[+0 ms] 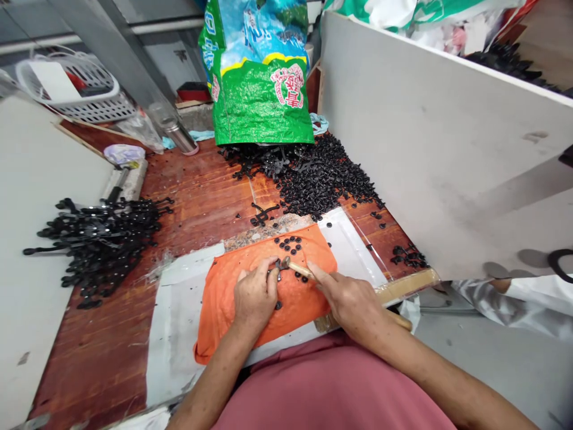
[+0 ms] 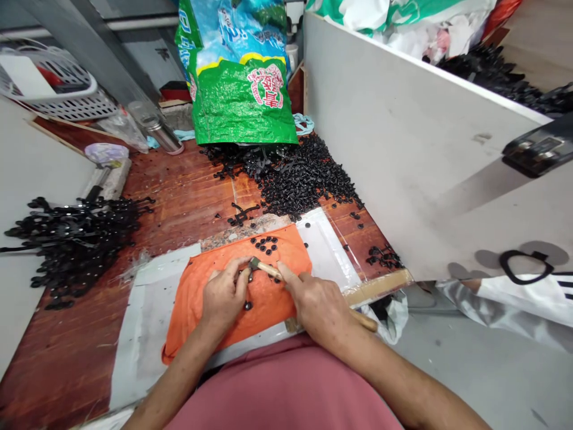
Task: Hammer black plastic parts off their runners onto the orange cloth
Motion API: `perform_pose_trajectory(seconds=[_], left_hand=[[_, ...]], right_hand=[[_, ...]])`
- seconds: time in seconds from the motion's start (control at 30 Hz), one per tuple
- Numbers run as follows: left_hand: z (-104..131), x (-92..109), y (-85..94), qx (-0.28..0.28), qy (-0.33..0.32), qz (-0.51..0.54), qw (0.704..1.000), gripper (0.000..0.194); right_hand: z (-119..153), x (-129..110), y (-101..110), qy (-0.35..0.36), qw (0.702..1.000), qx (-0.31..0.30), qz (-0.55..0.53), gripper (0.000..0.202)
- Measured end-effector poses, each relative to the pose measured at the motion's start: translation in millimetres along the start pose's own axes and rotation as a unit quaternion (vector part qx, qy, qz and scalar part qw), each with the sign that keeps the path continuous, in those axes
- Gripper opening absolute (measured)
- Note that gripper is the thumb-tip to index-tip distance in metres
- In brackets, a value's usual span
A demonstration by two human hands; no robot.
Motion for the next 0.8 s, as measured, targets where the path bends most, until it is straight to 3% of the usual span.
perform_pose_trajectory(seconds=[0.07,0.2,0.3,0.47,0.53,0.6,0.63,0.73,0.8], left_hand=[[0,0,-0.8,0.001,-0.005,-0.003,1.0,0.027],[-1,0,-1.1,0.006,-0.016,-0.009,1.0,0.027],[-2,1,-2.1,0.001,-0.017,-0.029,0.999,0.028],[2,9,-4.2,-0.028,-0.031,-0.021,0.999,0.03],[0,5,8.2,-0.028,-0.051,-0.037,0.998,0.032],[-10,-11,42.5,-0.002,-0.065,-0.083,0.994,0.035],[-17,-24,71.6,0.032,-0.061,-0.116,0.991,0.037],[-42,-74,186.1,0.146,0.027,-0.272,0.951,0.052],[-51,-94,262.6,0.235,0.077,-0.34,0.907,0.063]], right_hand=[[-1,1,-1,-0.006,1.0,-0.017,0.02,0.054],[-3,1,2,-0.007,1.0,0.008,0.001,0.054],[-5,-1,-7,-0.009,1.0,-0.025,0.007,0.054],[-8,5,14,-0.012,0.984,0.016,-0.176,0.052],[-4,21,19,-0.038,0.971,0.039,-0.232,0.051],[3,41,16,-0.071,0.964,0.056,-0.249,0.051],[7,50,11,-0.084,0.962,0.056,-0.255,0.051],[18,75,-8,-0.118,0.951,0.069,-0.278,0.051],[23,87,-20,-0.143,0.943,0.073,-0.29,0.052]])
Point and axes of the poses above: each hand's wrist, its own z-axis away from the middle knuckle, its own y-axis out of the back of the hand, x = y × z, the point moved 10 cm from there along -z, towards the middle knuckle, and after that the axes turned 4 degrees about z, right-handed, at the moved point
